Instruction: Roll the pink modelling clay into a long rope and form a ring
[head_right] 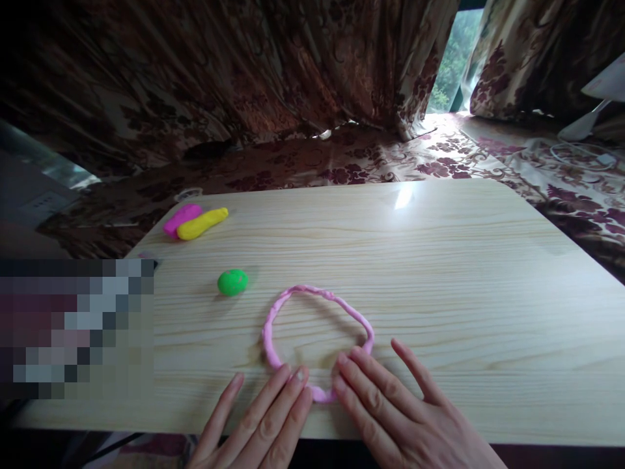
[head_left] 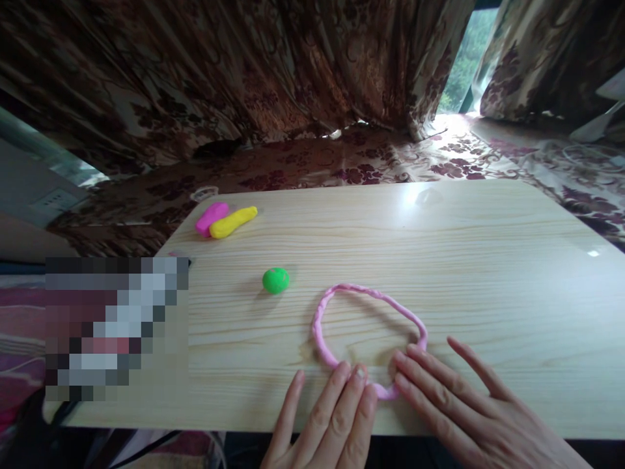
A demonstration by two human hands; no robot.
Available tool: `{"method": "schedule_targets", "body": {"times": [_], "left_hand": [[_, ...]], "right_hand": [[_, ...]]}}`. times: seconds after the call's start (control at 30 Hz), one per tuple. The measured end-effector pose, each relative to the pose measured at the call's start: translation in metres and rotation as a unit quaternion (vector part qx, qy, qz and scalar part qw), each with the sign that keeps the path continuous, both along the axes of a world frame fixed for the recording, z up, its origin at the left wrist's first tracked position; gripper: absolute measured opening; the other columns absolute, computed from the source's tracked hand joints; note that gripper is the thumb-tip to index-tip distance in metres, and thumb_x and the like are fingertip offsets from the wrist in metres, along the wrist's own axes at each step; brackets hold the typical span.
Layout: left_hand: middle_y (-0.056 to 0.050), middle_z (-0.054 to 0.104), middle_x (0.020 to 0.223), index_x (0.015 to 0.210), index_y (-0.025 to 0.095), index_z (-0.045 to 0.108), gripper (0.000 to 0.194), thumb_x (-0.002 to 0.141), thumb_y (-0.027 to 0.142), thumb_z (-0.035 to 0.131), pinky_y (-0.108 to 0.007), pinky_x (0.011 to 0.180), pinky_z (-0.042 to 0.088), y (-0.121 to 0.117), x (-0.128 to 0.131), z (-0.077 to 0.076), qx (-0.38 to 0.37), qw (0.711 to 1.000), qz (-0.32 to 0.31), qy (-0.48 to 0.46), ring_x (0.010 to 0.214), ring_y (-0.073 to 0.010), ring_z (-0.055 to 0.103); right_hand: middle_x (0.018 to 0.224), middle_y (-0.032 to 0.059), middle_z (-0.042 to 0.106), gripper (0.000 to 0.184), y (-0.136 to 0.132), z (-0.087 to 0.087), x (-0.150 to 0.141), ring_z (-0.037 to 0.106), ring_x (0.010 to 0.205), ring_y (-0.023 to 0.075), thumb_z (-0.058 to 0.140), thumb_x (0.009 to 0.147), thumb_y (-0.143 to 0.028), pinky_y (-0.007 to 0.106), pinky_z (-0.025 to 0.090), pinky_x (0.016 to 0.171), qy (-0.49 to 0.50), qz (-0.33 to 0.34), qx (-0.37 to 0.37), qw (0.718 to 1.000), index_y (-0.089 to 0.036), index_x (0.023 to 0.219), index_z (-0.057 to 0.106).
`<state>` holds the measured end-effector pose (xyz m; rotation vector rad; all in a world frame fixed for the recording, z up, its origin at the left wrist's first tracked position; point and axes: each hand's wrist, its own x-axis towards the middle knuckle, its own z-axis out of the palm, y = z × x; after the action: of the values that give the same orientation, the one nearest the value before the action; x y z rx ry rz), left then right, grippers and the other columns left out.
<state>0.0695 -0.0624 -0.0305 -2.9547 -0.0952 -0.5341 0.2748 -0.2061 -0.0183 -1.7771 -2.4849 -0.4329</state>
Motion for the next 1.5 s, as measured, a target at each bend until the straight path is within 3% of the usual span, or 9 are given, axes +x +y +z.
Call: {"method": "schedule_targets", "body": {"times": [0.1,0.27,0.43,0.57,0.77,0.9,1.1,1.3,1.5], "left_hand": [[-0.005,0.052,0.133,0.126,0.018,0.05,0.037,0.091,0.025,0.041,-0.042,0.114,0.008,0.001,0.003,0.001,0.003,1.0,-0.014,0.017,0.134,-0.0199,0.029],[-0.002,0.055,0.129,0.123,0.022,0.053,0.034,0.09,0.021,0.044,-0.042,0.114,0.01,-0.001,-0.002,0.0,0.017,1.0,0.007,0.002,0.133,-0.0186,0.032],[-0.007,0.056,0.128,0.124,0.016,0.053,0.045,0.088,0.043,0.045,-0.042,0.114,0.004,0.007,0.009,0.015,-0.003,0.999,-0.017,0.028,0.127,-0.0224,0.04],[-0.003,0.066,0.11,0.113,0.018,0.06,0.033,0.084,0.032,0.054,-0.047,0.113,0.007,0.01,0.021,0.022,-0.066,0.997,-0.006,-0.028,0.117,-0.023,0.049],[-0.001,0.064,0.079,0.09,0.02,0.065,0.021,0.088,0.018,0.044,-0.054,0.111,0.012,0.014,0.03,0.025,-0.128,0.99,-0.032,-0.044,0.107,-0.0208,0.054],[0.001,0.063,0.081,0.091,0.021,0.064,0.024,0.091,0.015,0.041,-0.053,0.111,0.011,0.032,0.028,0.042,-0.151,0.987,-0.048,-0.01,0.107,-0.0173,0.054],[-0.003,0.066,0.096,0.095,0.02,0.065,0.026,0.089,0.011,0.042,-0.056,0.109,0.015,0.062,0.023,0.049,-0.102,0.995,-0.006,0.007,0.116,-0.0206,0.049],[-0.007,0.054,0.13,0.123,0.015,0.053,0.038,0.086,0.014,0.045,-0.047,0.11,0.022,0.03,0.025,0.038,-0.073,0.997,-0.036,-0.002,0.128,-0.0235,0.039],[-0.01,0.052,0.133,0.127,0.011,0.049,0.051,0.087,0.043,0.045,-0.038,0.111,0.017,0.006,0.025,0.017,-0.024,0.999,-0.023,0.026,0.126,-0.0224,0.042]], "right_hand": [[0.141,0.0106,0.039,0.062,0.003,0.0,0.0,0.035,0.13,0.0275,0.035,0.09,-0.056,0.05,-0.003,0.112,0.011,-0.008,-0.008,1.0,-0.012,0.133,0.045],[0.14,0.0088,0.042,0.05,-0.002,0.0,-0.002,0.037,0.129,0.0275,0.044,0.09,-0.044,0.052,-0.001,0.111,-0.014,0.019,-0.001,1.0,-0.015,0.131,0.047],[0.139,0.0111,0.043,0.053,0.01,0.02,0.006,0.033,0.131,0.0241,0.04,0.091,-0.043,0.046,0.006,0.113,0.062,-0.016,-0.034,0.997,-0.01,0.132,0.045],[0.145,0.008,0.034,0.047,0.039,0.035,0.033,0.024,0.135,0.0252,0.044,0.085,-0.01,0.053,0.021,0.108,0.115,-0.03,-0.035,0.992,-0.022,0.131,0.047],[0.142,0.0122,0.039,0.024,0.073,0.036,0.06,0.028,0.133,0.0277,0.051,0.087,-0.012,0.05,0.031,0.104,0.056,0.013,-0.045,0.997,-0.016,0.107,0.063],[0.136,0.0116,0.046,0.016,0.054,0.039,0.065,0.028,0.133,0.0287,0.051,0.088,-0.014,0.051,0.03,0.105,0.04,-0.015,-0.007,0.999,-0.015,0.095,0.066],[0.124,0.0071,0.058,0.024,0.017,0.035,0.047,0.038,0.128,0.0265,0.05,0.088,-0.015,0.05,0.03,0.105,0.102,-0.045,0.025,0.993,-0.019,0.107,0.064],[0.136,0.0109,0.046,0.038,0.005,0.024,0.02,0.035,0.129,0.0263,0.044,0.089,-0.014,0.052,0.026,0.107,0.123,-0.061,-0.016,0.99,-0.014,0.126,0.052],[0.134,0.0138,0.049,0.043,-0.004,0.009,-0.003,0.036,0.129,0.0273,0.049,0.088,-0.032,0.043,0.015,0.112,0.068,-0.063,0.017,0.996,-0.007,0.123,0.055]]}}
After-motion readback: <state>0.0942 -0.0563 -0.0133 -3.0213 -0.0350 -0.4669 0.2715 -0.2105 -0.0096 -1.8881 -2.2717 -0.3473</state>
